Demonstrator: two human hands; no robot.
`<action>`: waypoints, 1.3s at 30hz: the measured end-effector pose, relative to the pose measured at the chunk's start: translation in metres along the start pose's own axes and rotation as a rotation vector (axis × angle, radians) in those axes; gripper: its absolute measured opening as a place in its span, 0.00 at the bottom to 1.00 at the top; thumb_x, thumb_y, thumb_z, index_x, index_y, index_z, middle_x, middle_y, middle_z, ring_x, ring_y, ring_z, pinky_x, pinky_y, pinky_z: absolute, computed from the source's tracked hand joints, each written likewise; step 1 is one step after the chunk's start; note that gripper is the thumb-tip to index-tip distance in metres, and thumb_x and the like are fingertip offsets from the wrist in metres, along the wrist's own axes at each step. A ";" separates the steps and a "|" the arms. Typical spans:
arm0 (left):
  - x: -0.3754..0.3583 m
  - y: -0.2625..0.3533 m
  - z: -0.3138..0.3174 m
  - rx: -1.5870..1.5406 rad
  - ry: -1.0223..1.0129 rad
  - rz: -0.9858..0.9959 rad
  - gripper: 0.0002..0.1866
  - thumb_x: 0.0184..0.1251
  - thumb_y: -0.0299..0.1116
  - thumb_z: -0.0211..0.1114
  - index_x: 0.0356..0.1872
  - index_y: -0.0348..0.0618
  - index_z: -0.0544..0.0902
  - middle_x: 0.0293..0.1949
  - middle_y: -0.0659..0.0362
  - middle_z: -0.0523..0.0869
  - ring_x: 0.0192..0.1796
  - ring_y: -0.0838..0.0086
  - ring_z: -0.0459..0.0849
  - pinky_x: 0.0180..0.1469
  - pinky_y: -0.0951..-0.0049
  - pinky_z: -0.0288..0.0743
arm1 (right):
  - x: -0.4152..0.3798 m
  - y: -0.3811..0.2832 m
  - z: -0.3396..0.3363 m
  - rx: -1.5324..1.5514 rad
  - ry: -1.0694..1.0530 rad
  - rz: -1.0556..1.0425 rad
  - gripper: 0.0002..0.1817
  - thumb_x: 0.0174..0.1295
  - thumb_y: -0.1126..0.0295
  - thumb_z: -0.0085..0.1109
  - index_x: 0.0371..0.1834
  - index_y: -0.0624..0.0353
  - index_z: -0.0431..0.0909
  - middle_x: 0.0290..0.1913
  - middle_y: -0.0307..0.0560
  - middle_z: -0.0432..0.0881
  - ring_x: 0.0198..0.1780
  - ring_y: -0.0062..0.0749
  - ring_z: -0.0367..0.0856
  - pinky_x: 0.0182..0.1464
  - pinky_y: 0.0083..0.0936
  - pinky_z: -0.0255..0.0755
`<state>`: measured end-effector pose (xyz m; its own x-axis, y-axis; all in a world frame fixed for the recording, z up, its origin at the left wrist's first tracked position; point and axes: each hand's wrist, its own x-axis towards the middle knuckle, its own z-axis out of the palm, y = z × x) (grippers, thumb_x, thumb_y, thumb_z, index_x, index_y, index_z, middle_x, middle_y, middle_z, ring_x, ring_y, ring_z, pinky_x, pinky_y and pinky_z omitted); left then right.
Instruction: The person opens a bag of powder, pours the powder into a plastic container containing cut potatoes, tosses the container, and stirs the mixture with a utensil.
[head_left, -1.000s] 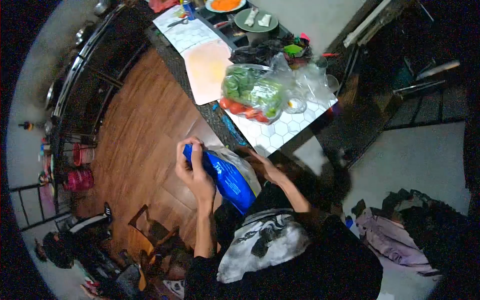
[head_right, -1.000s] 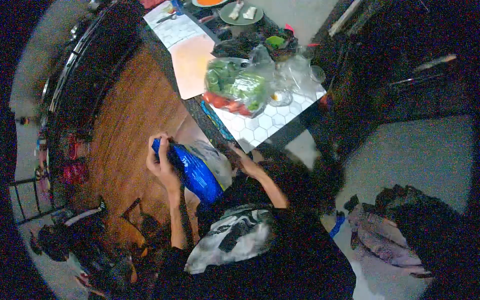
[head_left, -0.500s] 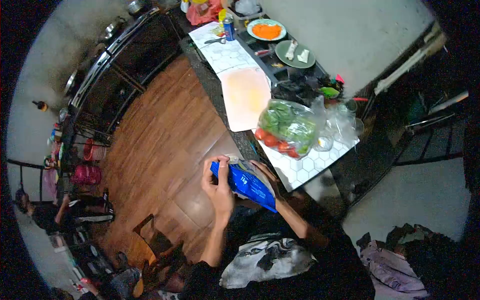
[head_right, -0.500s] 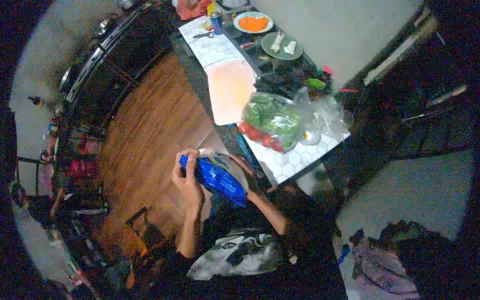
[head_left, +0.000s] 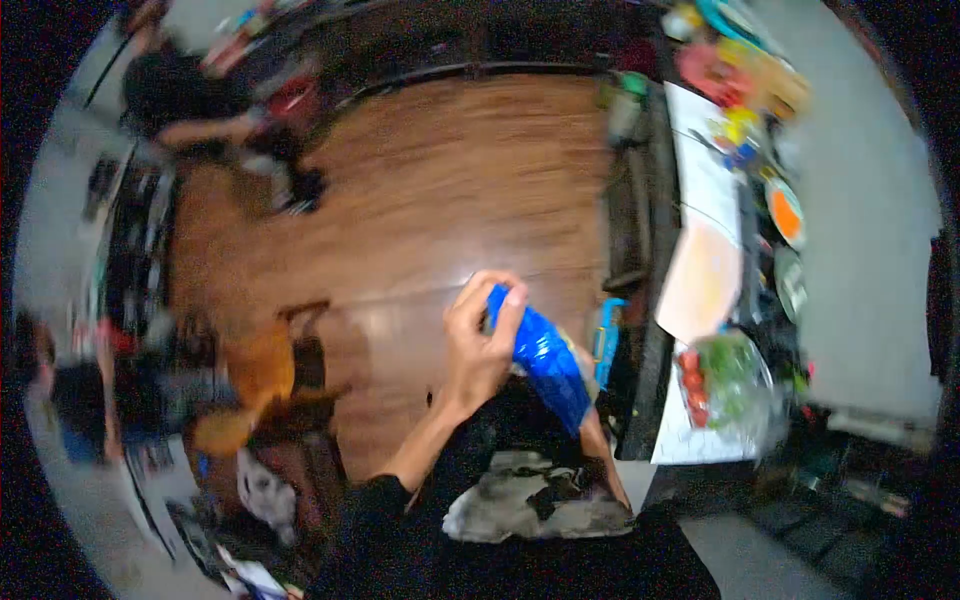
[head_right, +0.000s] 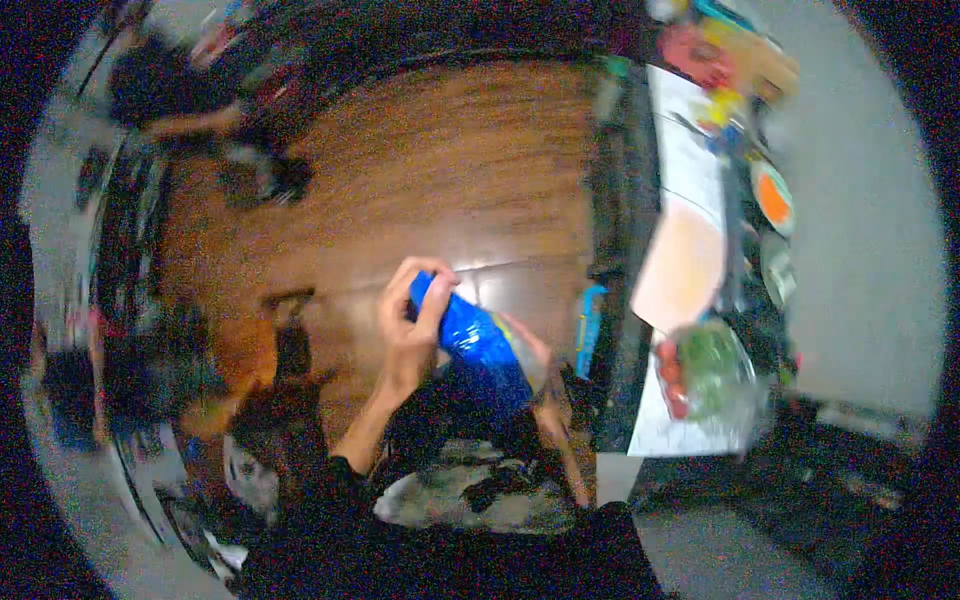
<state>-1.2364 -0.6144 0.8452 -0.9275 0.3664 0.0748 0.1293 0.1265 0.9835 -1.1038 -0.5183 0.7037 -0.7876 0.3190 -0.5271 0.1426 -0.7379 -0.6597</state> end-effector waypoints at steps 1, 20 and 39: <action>0.008 0.004 -0.016 -0.018 0.069 0.003 0.07 0.60 0.27 0.57 0.29 0.32 0.77 0.30 0.55 0.78 0.33 0.74 0.76 0.38 0.76 0.69 | 0.009 -0.005 0.017 -0.407 -0.093 -0.132 0.22 0.57 0.70 0.56 0.55 0.66 0.71 0.51 0.49 0.77 0.53 0.30 0.75 0.56 0.26 0.68; 0.126 -0.066 -0.181 0.004 0.980 0.022 0.07 0.65 0.31 0.54 0.34 0.37 0.74 0.34 0.60 0.74 0.35 0.80 0.71 0.39 0.80 0.65 | 0.249 0.047 0.202 -0.687 -0.795 0.078 0.27 0.60 0.70 0.54 0.63 0.65 0.62 0.58 0.52 0.71 0.58 0.31 0.70 0.61 0.27 0.62; 0.128 -0.093 -0.335 0.134 1.366 -0.080 0.07 0.65 0.30 0.54 0.35 0.37 0.77 0.32 0.61 0.78 0.35 0.80 0.74 0.41 0.80 0.67 | 0.298 0.110 0.414 -0.840 -1.634 -0.339 0.32 0.53 0.59 0.54 0.60 0.66 0.65 0.61 0.58 0.67 0.64 0.47 0.62 0.65 0.36 0.55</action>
<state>-1.4848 -0.8885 0.8184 -0.5286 -0.8257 0.1969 0.0196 0.2200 0.9753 -1.5712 -0.7505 0.6962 -0.4919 -0.8173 0.3002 -0.3033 -0.1623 -0.9390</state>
